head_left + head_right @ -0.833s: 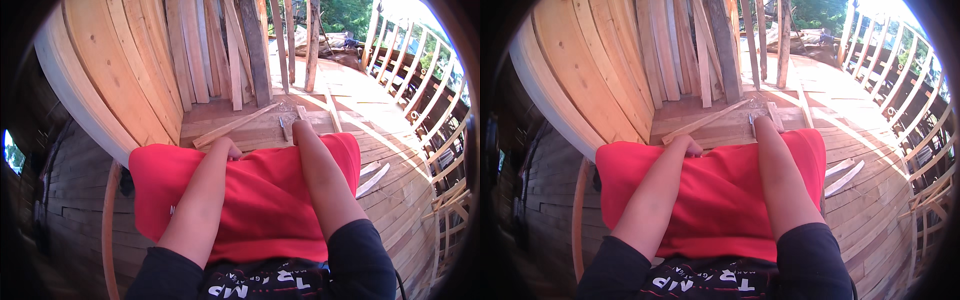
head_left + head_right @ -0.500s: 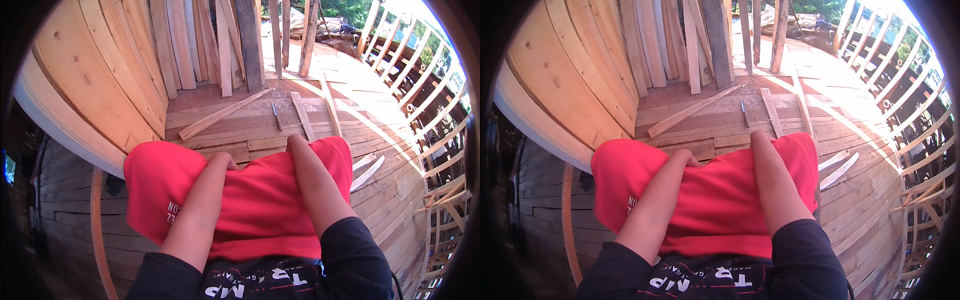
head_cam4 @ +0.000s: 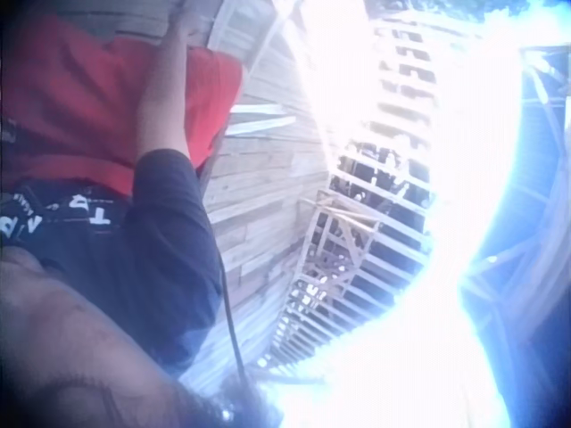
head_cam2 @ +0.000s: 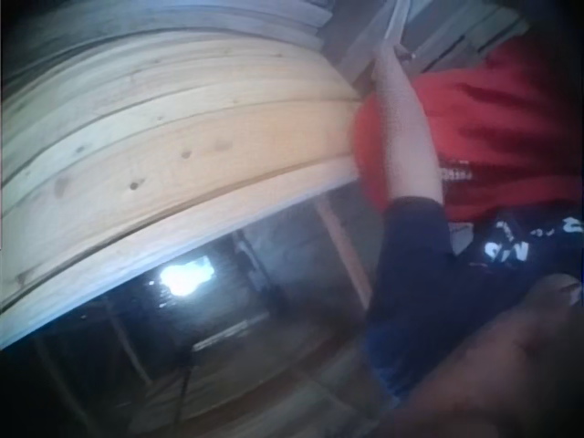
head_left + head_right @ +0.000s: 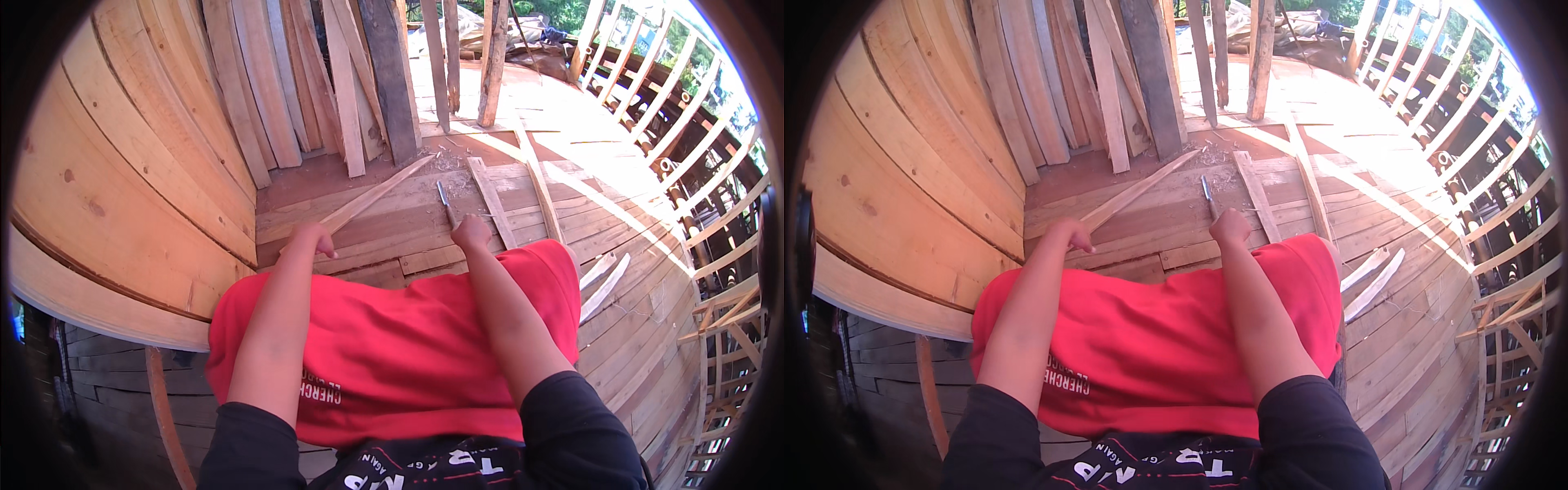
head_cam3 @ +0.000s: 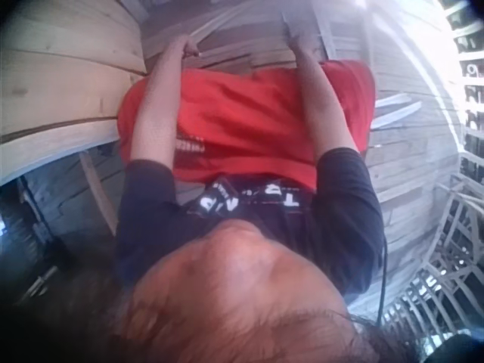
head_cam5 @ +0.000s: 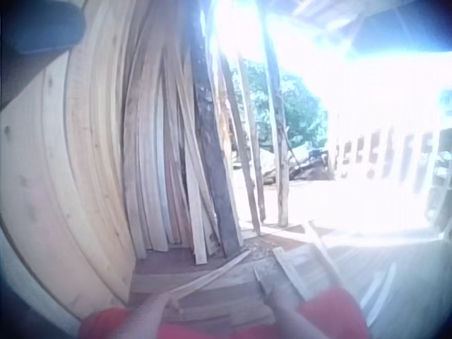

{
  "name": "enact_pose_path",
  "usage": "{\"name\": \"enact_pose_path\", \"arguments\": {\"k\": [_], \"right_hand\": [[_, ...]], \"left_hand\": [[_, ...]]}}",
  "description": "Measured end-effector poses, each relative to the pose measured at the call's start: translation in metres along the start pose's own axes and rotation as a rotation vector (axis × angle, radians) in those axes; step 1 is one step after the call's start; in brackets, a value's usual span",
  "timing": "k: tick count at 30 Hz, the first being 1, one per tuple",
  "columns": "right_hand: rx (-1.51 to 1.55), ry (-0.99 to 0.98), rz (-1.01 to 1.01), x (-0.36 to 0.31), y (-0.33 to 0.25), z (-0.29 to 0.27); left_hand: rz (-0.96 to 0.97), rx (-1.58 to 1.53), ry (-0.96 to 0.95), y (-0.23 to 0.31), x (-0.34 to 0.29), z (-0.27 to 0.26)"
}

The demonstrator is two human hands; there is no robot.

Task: The person sits on a wooden floor and uses a knife to carve a small piece of wood. They hold the wood in their left hand and shave off thin strips with the knife in their right hand, creating a pointed tip.

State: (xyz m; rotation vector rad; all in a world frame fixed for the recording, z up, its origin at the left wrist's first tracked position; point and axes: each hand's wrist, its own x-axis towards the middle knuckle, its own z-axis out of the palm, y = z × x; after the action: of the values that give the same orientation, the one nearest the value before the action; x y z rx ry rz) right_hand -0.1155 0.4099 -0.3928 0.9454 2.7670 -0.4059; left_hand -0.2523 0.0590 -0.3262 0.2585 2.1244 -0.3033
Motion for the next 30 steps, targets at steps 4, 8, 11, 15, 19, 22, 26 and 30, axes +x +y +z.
{"name": "enact_pose_path", "arguments": {"k": [4,8,11,15,19,22,26,30], "right_hand": [[0.038,0.205,-0.075,0.021,0.018,0.024],[0.112,0.211,-0.198,0.026,0.009,0.031],[0.079,0.247,-0.277,0.041,0.018,0.053],[0.14,0.199,-0.299,0.072,0.024,0.079],[0.272,0.362,-0.35,0.092,0.041,0.089],[0.399,0.135,-0.439,0.059,0.01,0.06],[0.285,-0.086,-0.677,0.038,0.006,0.043],[0.223,-0.102,-0.531,0.067,0.036,0.069]], "left_hand": [[0.094,-0.186,0.733,-0.044,0.025,0.04],[0.021,-0.313,0.717,-0.058,0.049,0.063],[-0.028,-0.331,0.618,-0.049,0.06,0.059],[-0.105,-0.265,0.678,-0.041,0.07,0.06],[-0.09,-0.227,0.694,-0.024,0.066,0.043],[-0.099,-0.205,0.664,-0.035,0.047,0.04],[-0.012,-0.344,0.806,-0.029,0.018,0.021],[0.05,-0.514,0.664,0.003,-0.025,-0.008]]}}
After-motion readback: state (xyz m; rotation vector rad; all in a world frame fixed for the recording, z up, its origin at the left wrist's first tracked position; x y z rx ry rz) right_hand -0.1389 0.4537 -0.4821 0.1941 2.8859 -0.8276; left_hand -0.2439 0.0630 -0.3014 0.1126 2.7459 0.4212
